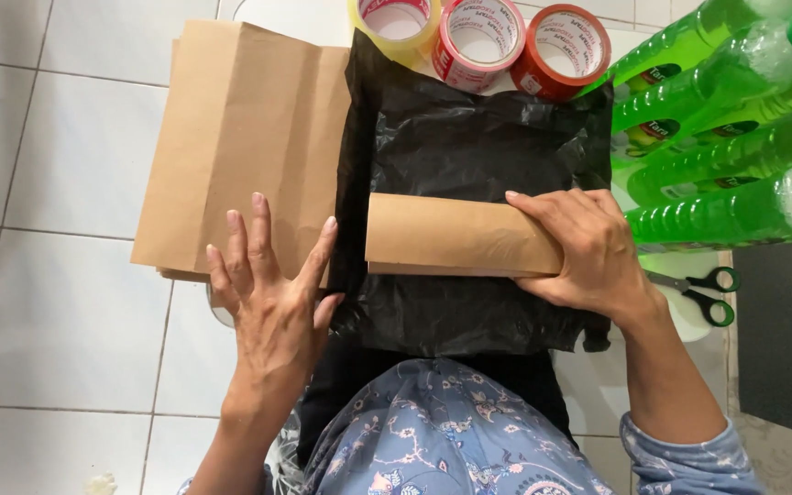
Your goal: A person wraps a detergent bottle in brown paper and a black plastic bag, then secures the package with adhesive tape.
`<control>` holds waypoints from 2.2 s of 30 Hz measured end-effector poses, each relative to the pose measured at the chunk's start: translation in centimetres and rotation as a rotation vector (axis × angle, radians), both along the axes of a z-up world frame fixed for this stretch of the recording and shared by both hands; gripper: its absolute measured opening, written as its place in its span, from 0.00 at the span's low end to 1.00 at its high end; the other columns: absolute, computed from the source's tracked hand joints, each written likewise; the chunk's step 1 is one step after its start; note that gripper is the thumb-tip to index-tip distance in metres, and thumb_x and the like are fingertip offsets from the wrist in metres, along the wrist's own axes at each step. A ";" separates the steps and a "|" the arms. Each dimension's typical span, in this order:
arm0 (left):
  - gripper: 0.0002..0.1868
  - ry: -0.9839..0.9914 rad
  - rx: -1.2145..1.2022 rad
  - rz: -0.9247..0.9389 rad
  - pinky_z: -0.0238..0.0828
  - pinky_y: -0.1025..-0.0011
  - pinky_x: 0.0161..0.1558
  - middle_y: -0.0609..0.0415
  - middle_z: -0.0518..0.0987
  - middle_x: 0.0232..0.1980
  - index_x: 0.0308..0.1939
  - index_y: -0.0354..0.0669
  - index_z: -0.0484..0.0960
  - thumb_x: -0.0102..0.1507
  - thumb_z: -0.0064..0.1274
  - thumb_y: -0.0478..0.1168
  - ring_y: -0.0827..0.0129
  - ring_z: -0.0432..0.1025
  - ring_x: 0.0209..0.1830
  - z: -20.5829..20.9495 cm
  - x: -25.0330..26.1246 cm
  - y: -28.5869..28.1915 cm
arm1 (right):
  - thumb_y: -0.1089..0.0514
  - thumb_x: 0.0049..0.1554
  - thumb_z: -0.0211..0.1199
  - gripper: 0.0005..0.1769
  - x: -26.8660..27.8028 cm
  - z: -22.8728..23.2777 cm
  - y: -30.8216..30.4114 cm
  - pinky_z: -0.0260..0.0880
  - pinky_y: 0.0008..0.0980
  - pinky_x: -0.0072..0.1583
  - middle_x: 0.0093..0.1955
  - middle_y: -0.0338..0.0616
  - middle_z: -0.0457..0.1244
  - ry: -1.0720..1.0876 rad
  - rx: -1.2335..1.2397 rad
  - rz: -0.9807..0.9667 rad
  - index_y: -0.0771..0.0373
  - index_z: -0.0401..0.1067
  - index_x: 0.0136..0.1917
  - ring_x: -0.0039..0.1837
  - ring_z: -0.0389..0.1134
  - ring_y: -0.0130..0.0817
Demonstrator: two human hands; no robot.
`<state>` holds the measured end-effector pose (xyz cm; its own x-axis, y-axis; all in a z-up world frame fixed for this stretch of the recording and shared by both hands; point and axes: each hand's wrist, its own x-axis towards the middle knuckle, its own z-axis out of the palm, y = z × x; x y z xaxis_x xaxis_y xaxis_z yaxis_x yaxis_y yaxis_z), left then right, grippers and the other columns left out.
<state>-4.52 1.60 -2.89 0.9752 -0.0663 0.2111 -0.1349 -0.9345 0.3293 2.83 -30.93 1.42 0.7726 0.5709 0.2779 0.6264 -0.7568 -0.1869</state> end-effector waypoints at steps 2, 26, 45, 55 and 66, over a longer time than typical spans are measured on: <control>0.51 0.006 0.005 0.001 0.28 0.35 0.75 0.33 0.40 0.83 0.76 0.64 0.68 0.48 0.68 0.39 0.37 0.33 0.83 0.1 0.1 -0.1 | 0.53 0.35 0.77 0.45 -0.1 -0.2 -0.1 0.60 0.39 0.59 0.52 0.39 0.69 -0.010 0.004 -0.004 0.61 0.73 0.67 0.50 0.68 0.36; 0.55 -0.042 -0.045 -0.202 0.39 0.46 0.78 0.34 0.48 0.82 0.79 0.48 0.59 0.50 0.68 0.43 0.40 0.45 0.82 0.5 1.8 -7.0 | 0.53 0.47 0.71 0.39 -0.8 1.1 -2.8 0.53 0.42 0.68 0.69 0.50 0.64 0.167 0.087 -0.012 0.65 0.67 0.71 0.64 0.66 0.42; 0.72 -0.005 -0.074 -0.179 0.49 0.49 0.76 0.30 0.47 0.82 0.81 0.40 0.47 0.41 0.75 0.47 0.34 0.49 0.81 -1.3 2.4 -6.1 | 0.53 0.28 0.77 0.54 -0.5 -0.4 0.2 0.62 0.38 0.56 0.58 0.39 0.67 0.004 -0.051 0.055 0.52 0.70 0.70 0.53 0.67 0.36; 0.70 -0.005 -0.051 -0.177 0.46 0.49 0.77 0.33 0.48 0.82 0.81 0.41 0.47 0.42 0.75 0.49 0.38 0.50 0.81 -1.7 2.5 -6.3 | 0.48 0.37 0.78 0.52 -1.4 -0.7 1.0 0.60 0.41 0.60 0.61 0.41 0.66 0.067 -0.040 0.020 0.52 0.66 0.74 0.55 0.67 0.38; 0.60 -0.052 -0.135 -0.239 0.40 0.42 0.78 0.36 0.58 0.81 0.80 0.39 0.51 0.52 0.70 0.49 0.44 0.55 0.80 2.3 2.9 -1.3 | 0.60 0.57 0.62 0.29 -1.8 0.6 -3.3 0.59 0.44 0.69 0.71 0.55 0.63 0.190 0.244 -0.095 0.71 0.66 0.71 0.67 0.65 0.48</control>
